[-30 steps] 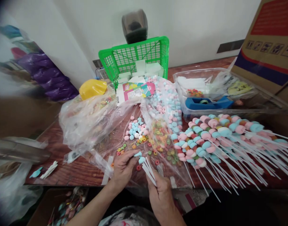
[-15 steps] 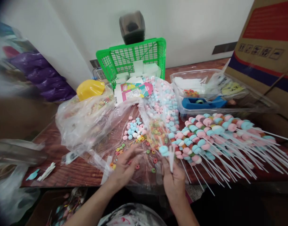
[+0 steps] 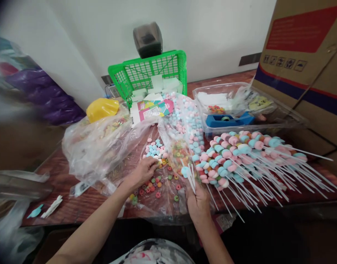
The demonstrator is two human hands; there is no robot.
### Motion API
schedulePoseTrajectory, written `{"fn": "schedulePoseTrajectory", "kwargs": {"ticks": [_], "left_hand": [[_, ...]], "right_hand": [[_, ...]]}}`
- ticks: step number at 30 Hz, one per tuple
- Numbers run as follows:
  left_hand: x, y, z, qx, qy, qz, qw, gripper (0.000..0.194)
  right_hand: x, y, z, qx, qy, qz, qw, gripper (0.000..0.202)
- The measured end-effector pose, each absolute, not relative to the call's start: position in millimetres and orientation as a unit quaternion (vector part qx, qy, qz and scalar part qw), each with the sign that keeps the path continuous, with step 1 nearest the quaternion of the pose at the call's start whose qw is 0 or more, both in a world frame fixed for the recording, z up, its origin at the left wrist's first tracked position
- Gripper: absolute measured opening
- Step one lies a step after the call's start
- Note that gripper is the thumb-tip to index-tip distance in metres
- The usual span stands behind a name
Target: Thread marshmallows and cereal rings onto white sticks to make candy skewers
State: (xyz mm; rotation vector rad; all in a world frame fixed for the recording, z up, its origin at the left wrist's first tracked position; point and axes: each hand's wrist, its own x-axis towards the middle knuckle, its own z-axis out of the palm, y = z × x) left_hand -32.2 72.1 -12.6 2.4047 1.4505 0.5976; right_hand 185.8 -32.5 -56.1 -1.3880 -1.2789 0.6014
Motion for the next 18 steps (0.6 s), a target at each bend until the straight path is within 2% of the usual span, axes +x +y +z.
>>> {"fn": "schedulePoseTrajectory", "kwargs": {"ticks": [2, 5, 8, 14, 18], "left_hand": [[-39, 67, -12, 0.825, 0.504, 0.218, 0.134, 0.014], [-46, 58, -12, 0.821, 0.503, 0.244, 0.117, 0.019], [-49, 50, -15, 0.824, 0.496, 0.259, 0.087, 0.019], [-62, 48, -16, 0.768, 0.529, 0.340, 0.117, 0.017], [-65, 47, -11, 0.772, 0.557, 0.256, 0.168, 0.013]], "right_hand": [[186, -33, -60, -0.569, -0.610, 0.166, 0.526, 0.027], [184, -35, -64, -0.521, -0.699, 0.038, 0.488, 0.034], [182, -36, -65, -0.499, -0.735, -0.026, 0.458, 0.041], [184, -38, -61, -0.524, -0.715, 0.016, 0.463, 0.035], [184, -36, -57, -0.548, -0.689, 0.043, 0.472, 0.029]]}}
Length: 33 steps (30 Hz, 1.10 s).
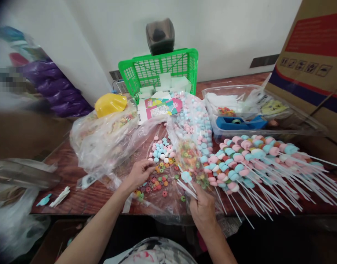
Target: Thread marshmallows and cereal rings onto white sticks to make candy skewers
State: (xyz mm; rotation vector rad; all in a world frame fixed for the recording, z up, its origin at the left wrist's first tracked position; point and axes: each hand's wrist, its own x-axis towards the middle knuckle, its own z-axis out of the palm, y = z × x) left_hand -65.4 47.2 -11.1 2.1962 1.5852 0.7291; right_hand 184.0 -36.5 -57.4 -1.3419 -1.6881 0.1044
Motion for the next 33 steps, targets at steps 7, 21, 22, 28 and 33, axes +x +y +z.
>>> {"fn": "schedulePoseTrajectory", "kwargs": {"ticks": [7, 21, 22, 28, 33], "left_hand": [[-59, 46, -10, 0.790, 0.569, 0.180, 0.143, 0.011], [-33, 39, -7, 0.845, 0.494, 0.174, 0.108, 0.019], [-33, 38, -8, 0.849, 0.486, 0.179, 0.103, 0.021], [-32, 31, -7, 0.715, 0.517, 0.379, 0.280, 0.014], [-25, 20, 11, 0.569, 0.486, 0.477, 0.461, 0.024]], "right_hand": [[183, -36, -56, -0.548, -0.694, 0.077, 0.461, 0.031], [180, -37, -60, -0.536, -0.704, 0.086, 0.458, 0.030], [180, -37, -60, -0.537, -0.704, 0.087, 0.456, 0.029], [177, -39, -59, -0.515, -0.735, 0.045, 0.439, 0.036], [176, -40, -56, -0.485, -0.758, 0.020, 0.435, 0.040]]}}
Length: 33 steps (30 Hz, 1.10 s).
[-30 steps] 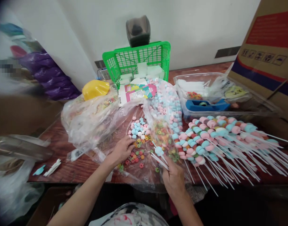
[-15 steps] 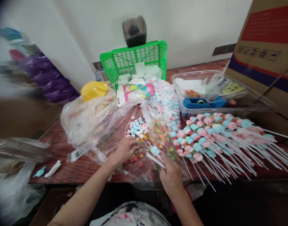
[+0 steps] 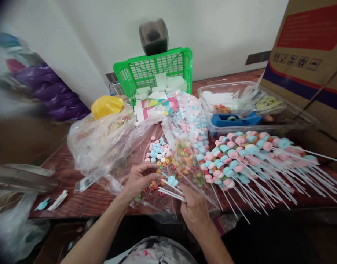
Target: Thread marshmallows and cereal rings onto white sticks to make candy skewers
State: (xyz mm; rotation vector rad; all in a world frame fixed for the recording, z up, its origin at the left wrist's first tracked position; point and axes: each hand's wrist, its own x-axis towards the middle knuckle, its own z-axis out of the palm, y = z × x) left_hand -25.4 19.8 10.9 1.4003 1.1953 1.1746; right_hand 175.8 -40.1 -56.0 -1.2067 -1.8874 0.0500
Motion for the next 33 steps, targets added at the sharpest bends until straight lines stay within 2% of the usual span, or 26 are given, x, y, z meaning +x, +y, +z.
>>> {"fn": "schedulePoseTrajectory", "kwargs": {"ticks": [6, 10, 13, 16, 20, 22, 24, 26, 29, 31, 33], "left_hand": [[-20, 12, 31, 0.548, 0.485, 0.467, 0.496, 0.021], [-22, 12, 32, 0.506, 0.493, 0.445, 0.550, 0.022], [-24, 11, 30, 0.511, 0.483, 0.442, 0.558, 0.022], [-25, 10, 25, 0.574, 0.485, 0.448, 0.485, 0.018], [-20, 6, 19, 0.705, 0.473, 0.419, 0.321, 0.005], [-15, 2, 17, 0.753, 0.455, 0.395, 0.264, 0.009], [-11, -2, 16, 0.765, 0.442, 0.397, 0.250, 0.015], [-8, -4, 17, 0.715, 0.449, 0.447, 0.296, 0.027], [-10, -3, 18, 0.566, 0.470, 0.528, 0.424, 0.052], [-13, -2, 18, 0.507, 0.468, 0.516, 0.507, 0.050], [-15, -4, 17, 0.494, 0.458, 0.473, 0.568, 0.035]], "right_hand": [[178, -40, -51, -0.465, -0.773, 0.031, 0.430, 0.040], [180, -40, -48, -0.453, -0.773, 0.020, 0.444, 0.042], [181, -39, -46, -0.454, -0.784, 0.018, 0.422, 0.041], [183, -39, -47, -0.469, -0.796, -0.006, 0.383, 0.040], [182, -40, -51, -0.492, -0.796, -0.042, 0.349, 0.038], [181, -42, -53, -0.503, -0.794, -0.041, 0.339, 0.041], [179, -43, -55, -0.509, -0.789, -0.030, 0.343, 0.044], [178, -44, -54, -0.504, -0.784, -0.020, 0.363, 0.045], [177, -45, -52, -0.486, -0.775, -0.010, 0.403, 0.045], [177, -46, -50, -0.478, -0.770, 0.005, 0.422, 0.044], [177, -46, -48, -0.481, -0.764, 0.017, 0.429, 0.042]]}}
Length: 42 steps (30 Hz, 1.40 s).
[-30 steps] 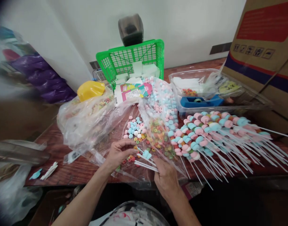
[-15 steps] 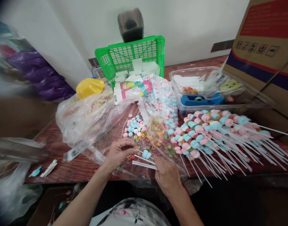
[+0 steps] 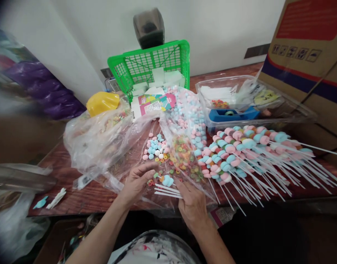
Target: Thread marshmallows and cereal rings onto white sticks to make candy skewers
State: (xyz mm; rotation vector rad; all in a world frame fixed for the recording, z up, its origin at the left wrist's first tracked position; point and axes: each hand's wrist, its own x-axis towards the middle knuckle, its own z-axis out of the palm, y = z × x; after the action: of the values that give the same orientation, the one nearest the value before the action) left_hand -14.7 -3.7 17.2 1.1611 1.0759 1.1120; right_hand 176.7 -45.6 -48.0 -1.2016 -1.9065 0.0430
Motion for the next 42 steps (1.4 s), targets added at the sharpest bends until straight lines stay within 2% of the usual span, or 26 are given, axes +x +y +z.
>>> {"fn": "schedulePoseTrajectory", "kwargs": {"ticks": [7, 13, 20, 26, 29, 32, 35, 38, 42], "left_hand": [[-4, -14, 2, 0.481, 0.439, 0.484, 0.585, 0.033], [5, -16, 1, 0.477, 0.430, 0.492, 0.588, 0.028], [17, -26, 5, 0.486, 0.427, 0.431, 0.630, 0.029], [19, -19, 4, 0.486, 0.435, 0.433, 0.622, 0.046], [-7, 2, 4, 0.517, 0.492, 0.459, 0.530, 0.045], [-47, 28, 4, 0.595, 0.575, 0.457, 0.326, 0.025], [-79, 49, 5, 0.676, 0.626, 0.352, 0.165, 0.018], [-90, 63, 3, 0.724, 0.632, 0.261, 0.097, 0.017], [-85, 72, -6, 0.751, 0.621, 0.207, 0.087, 0.016]], "right_hand": [[178, -46, -47, -0.505, -0.765, 0.026, 0.399, 0.046], [176, -52, -48, -0.449, -0.773, 0.030, 0.448, 0.057], [178, -53, -48, -0.438, -0.776, 0.037, 0.454, 0.046], [185, -45, -49, -0.458, -0.746, 0.023, 0.484, 0.043], [192, -42, -50, -0.510, -0.686, 0.051, 0.516, 0.031], [192, -40, -52, -0.552, -0.635, 0.116, 0.528, 0.023], [188, -38, -55, -0.559, -0.615, 0.177, 0.527, 0.024], [185, -37, -59, -0.565, -0.612, 0.209, 0.513, 0.025], [187, -36, -60, -0.570, -0.608, 0.216, 0.509, 0.027]]}}
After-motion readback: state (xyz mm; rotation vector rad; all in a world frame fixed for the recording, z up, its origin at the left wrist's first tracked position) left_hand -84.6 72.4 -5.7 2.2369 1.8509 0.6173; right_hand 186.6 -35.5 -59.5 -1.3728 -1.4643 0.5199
